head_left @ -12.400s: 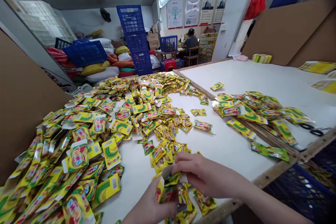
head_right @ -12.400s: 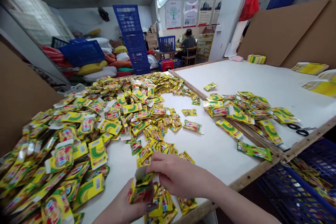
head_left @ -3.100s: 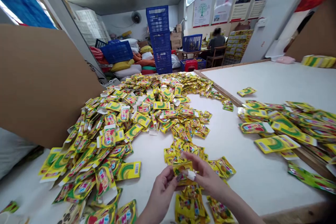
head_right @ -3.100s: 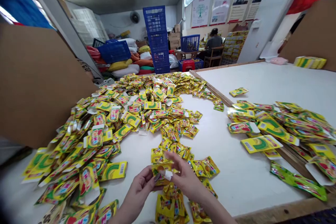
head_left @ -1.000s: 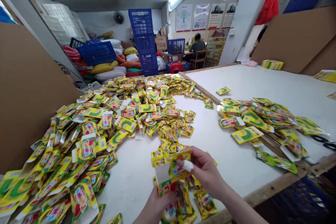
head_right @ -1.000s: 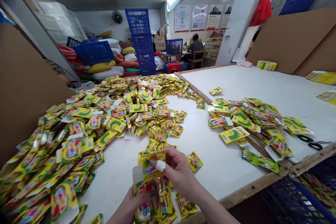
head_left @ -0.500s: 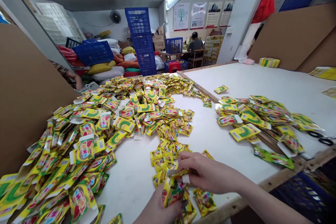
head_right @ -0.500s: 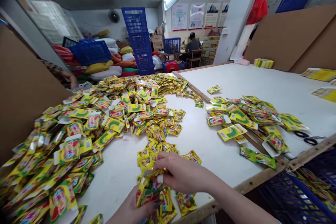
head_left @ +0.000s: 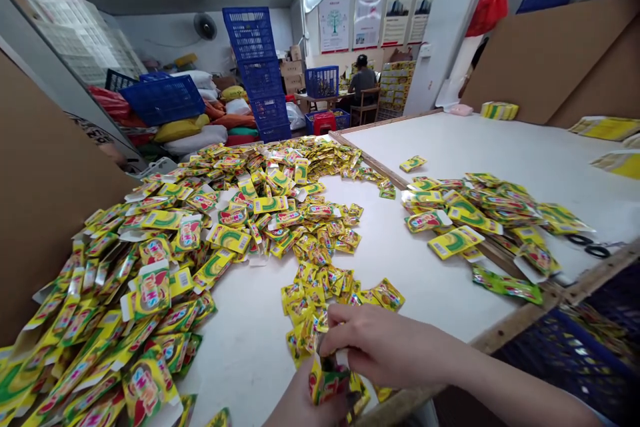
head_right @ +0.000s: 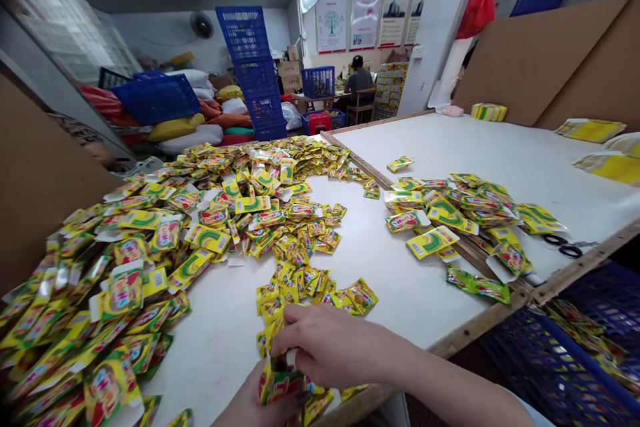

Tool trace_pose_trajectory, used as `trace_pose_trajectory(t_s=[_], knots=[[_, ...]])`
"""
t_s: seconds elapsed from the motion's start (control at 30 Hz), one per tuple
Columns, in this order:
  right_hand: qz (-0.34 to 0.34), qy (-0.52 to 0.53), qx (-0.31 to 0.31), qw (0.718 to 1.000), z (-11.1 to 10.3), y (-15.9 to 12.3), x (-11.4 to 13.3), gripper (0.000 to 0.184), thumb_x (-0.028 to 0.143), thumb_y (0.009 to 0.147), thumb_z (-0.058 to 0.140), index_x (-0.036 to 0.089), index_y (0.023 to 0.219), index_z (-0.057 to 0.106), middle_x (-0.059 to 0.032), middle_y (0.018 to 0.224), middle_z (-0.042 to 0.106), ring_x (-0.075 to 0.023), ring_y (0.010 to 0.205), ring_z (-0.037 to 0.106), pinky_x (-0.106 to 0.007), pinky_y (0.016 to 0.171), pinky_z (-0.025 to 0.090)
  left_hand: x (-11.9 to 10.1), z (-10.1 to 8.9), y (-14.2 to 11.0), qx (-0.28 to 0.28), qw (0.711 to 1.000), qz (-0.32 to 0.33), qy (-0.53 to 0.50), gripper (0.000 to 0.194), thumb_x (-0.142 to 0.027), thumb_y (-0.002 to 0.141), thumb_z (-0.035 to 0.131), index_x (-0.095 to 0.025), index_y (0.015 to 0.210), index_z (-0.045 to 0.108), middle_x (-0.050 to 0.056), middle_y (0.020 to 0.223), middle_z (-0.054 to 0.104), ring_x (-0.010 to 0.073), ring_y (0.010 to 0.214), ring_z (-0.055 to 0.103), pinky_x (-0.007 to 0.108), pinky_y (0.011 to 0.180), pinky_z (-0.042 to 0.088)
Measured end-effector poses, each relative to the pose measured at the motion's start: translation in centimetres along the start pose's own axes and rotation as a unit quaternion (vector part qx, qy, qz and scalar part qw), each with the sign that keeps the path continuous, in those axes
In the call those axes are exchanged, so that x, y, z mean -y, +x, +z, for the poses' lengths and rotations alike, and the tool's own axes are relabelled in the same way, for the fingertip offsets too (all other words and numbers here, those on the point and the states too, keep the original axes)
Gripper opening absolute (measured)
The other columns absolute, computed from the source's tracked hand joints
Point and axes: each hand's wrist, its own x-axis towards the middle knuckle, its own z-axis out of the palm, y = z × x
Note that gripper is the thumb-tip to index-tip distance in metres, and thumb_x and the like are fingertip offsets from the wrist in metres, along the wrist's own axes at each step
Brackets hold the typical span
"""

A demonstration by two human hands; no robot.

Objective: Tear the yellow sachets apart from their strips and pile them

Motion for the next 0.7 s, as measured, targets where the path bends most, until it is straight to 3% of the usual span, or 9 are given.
trace_pose_trajectory(t_s=[0.13, 0.3, 0.47, 0.6, 0.7], knots=[[-0.028, 0.033, 0.064, 0.997, -0.5, -0.2, -0.8, 0.046, -0.001, 0.07, 0.04, 0.019, 0.108, 0.056, -0.0054, 0.098, 0.055, -0.0158, 0.089, 0.054, -0.023, 0.076, 0.041, 0.3, 0.1, -0.5, 0.017, 1.0, 0.001, -0.025, 0.045, -0.042, 0.064, 0.069, -0.015, 0.097, 0.056, 0.002, 0.073, 0.06, 0.0163, 0.067, 0.056, 0.029, 0.067, 0.046], [0.044, 0.078, -0.021, 0.996, 0.5, -0.6, -1.1, 0.038, 0.0, 0.07, 0.042, 0.018, 0.101, 0.053, -0.004, 0.093, 0.059, -0.0151, 0.086, 0.054, -0.024, 0.076, 0.042, -0.1, 0.0, -0.8, 0.025, 0.998, -0.012, -0.055, 0.048, -0.036, 0.066, 0.069, -0.016, 0.106, 0.052, 0.005, 0.084, 0.063, 0.0216, 0.083, 0.059, 0.035, 0.079, 0.044], [-0.024, 0.127, -0.022, 0.991, 2.5, -1.0, -1.5, 0.031, -0.001, 0.068, 0.046, 0.017, 0.087, 0.061, -0.0016, 0.083, 0.06, -0.013, 0.081, 0.055, -0.021, 0.075, 0.042, 0.0, 0.1, -0.6, 0.069, 0.995, 0.026, -0.07, 0.057, -0.033, 0.057, 0.076, -0.018, 0.106, 0.052, 0.007, 0.101, 0.062, 0.0258, 0.098, 0.055, 0.036, 0.086, 0.041], [0.104, 0.137, -0.089, 0.981, 2.7, -1.7, -2.1, 0.038, 0.002, 0.066, 0.049, 0.019, 0.098, 0.062, 0.0003, 0.075, 0.06, -0.0117, 0.065, 0.053, -0.021, 0.063, 0.042, -0.1, 0.6, -0.8, 0.05, 0.994, -0.011, -0.1, 0.052, -0.04, 0.06, 0.073, -0.018, 0.102, 0.053, 0.006, 0.095, 0.064, 0.0223, 0.088, 0.058, 0.035, 0.082, 0.043], [0.11, 0.172, -0.088, 0.975, 2.3, -2.1, -2.5, 0.037, 0.0, 0.065, 0.045, 0.019, 0.086, 0.068, -0.0011, 0.075, 0.064, -0.0116, 0.066, 0.056, -0.021, 0.065, 0.042, 0.2, 0.5, -0.9, 0.055, 0.991, -0.028, -0.119, 0.053, -0.038, 0.058, 0.076, -0.018, 0.1, 0.051, 0.004, 0.088, 0.064, 0.0218, 0.086, 0.059, 0.032, 0.078, 0.043]])
